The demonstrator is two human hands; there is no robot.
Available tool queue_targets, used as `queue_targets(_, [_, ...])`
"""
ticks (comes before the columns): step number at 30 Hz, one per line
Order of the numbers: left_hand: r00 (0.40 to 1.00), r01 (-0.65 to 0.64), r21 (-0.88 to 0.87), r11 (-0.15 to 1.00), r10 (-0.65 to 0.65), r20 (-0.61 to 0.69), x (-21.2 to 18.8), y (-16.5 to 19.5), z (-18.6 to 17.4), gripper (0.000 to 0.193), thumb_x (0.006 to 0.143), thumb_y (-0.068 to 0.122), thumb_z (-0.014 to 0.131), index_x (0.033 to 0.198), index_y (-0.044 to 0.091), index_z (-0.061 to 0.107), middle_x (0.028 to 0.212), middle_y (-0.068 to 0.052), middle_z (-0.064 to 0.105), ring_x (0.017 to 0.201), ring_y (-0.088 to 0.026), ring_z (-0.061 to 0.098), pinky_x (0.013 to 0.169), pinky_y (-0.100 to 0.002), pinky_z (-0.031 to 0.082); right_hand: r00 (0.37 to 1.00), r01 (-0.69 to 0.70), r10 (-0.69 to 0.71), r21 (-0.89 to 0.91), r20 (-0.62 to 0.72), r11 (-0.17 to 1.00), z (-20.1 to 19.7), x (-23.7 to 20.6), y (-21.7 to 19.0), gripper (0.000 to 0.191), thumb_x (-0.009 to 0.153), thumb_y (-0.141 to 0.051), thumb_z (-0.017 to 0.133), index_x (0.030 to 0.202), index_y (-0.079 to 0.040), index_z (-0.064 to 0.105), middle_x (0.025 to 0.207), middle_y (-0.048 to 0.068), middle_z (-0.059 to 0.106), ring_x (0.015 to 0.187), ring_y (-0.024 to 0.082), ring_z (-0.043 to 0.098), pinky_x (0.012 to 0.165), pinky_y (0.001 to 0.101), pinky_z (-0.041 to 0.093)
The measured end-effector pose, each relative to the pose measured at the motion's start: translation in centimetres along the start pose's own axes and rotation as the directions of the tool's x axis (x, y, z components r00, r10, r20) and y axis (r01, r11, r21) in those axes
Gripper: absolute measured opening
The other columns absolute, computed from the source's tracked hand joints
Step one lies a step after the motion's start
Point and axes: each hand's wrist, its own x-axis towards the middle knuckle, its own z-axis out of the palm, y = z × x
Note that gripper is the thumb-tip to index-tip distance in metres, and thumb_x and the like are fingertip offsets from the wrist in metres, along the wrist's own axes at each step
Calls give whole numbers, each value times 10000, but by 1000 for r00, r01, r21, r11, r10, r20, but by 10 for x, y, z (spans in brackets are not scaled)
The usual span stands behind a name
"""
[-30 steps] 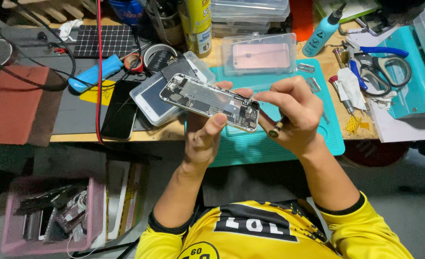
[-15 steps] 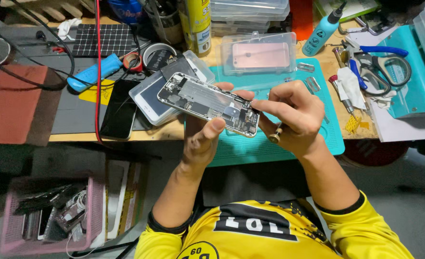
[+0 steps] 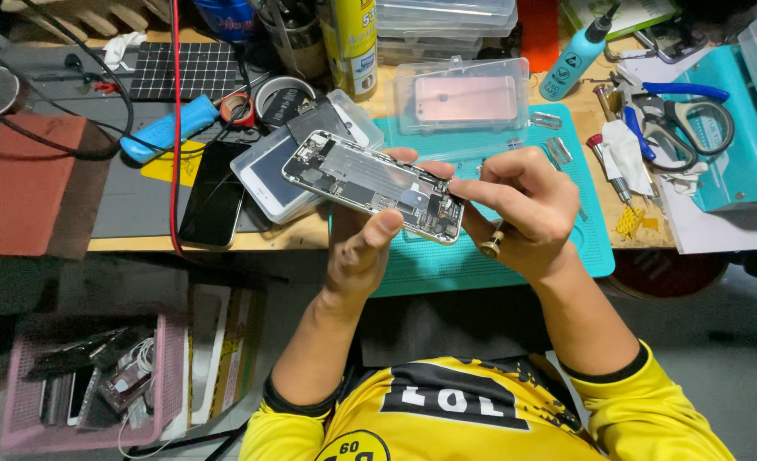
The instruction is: The person disassembles and reassembles a smartphone at a repair bench, using a screwdriver to remove and reinstall screws from the phone chassis. They flip the phone chassis over repeatedly, work on both sides, and handle small internal components while other phones and repair tools sit on the workbench.
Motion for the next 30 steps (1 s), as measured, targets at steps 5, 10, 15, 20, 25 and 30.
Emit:
queue_targets(5, [1000, -9, 10, 1000, 9, 0, 1, -1, 1, 704, 908, 310, 757, 1447, -31, 459, 1311, -253, 649, 1197, -283, 651, 1104, -423, 538, 1000, -5, 5, 15, 6, 1000, 0, 0, 0, 391, 710, 89, 816, 1069, -61, 776, 940, 59, 553, 726, 151, 569, 588, 268, 457])
queue_targets(10, [1000, -2, 16, 1000, 2, -6, 2, -2, 1, 691, 909, 300, 748, 1439, -35, 457, 1333, -245, 651, 1216, -288, 651, 1080, -421, 544, 1000, 11, -10, -14, 15, 1000, -1, 2, 1, 393, 692, 79, 838, 1053, -65, 785, 929, 54, 557, 667, 127, 531, 581, 278, 416])
queue_targets(15, [1000, -2, 40, 999, 2, -16, 2, -3, 0, 698, 901, 294, 752, 1434, -43, 453, 1316, -236, 660, 1195, -282, 655, 1066, -423, 545, 998, 47, -47, -11, 39, 999, -2, 2, 4, 384, 703, 73, 823, 1058, -64, 775, 950, 61, 569, 668, 132, 547, 585, 274, 423])
queue_targets(20, [1000, 16, 57, 998, -15, -11, 1, -1, -3, 690, 908, 299, 737, 1435, -51, 461, 1322, -236, 666, 1195, -282, 661, 1088, -417, 541, 994, 100, -99, -35, 40, 994, -2, 0, 6, 411, 686, 66, 785, 1078, -57, 765, 972, 77, 594, 688, 171, 578, 613, 305, 464])
queue_targets(25, [1000, 18, 38, 999, -17, -12, 2, -3, -3, 688, 904, 296, 735, 1433, -50, 465, 1319, -239, 667, 1191, -284, 665, 1092, -417, 542, 995, 82, -80, -34, 52, 996, -2, 2, 6, 378, 681, 55, 807, 1040, -47, 752, 964, 81, 606, 679, 183, 573, 607, 312, 456])
queue_targets(30, [1000, 11, 20, 1000, -11, -12, 2, -2, -2, 689, 893, 280, 744, 1430, -49, 463, 1321, -239, 661, 1177, -282, 666, 1073, -414, 543, 1000, 13, -13, 15, -2, 1000, 2, 4, 2, 350, 737, 53, 834, 1059, -36, 732, 973, 80, 562, 730, 179, 583, 623, 295, 468])
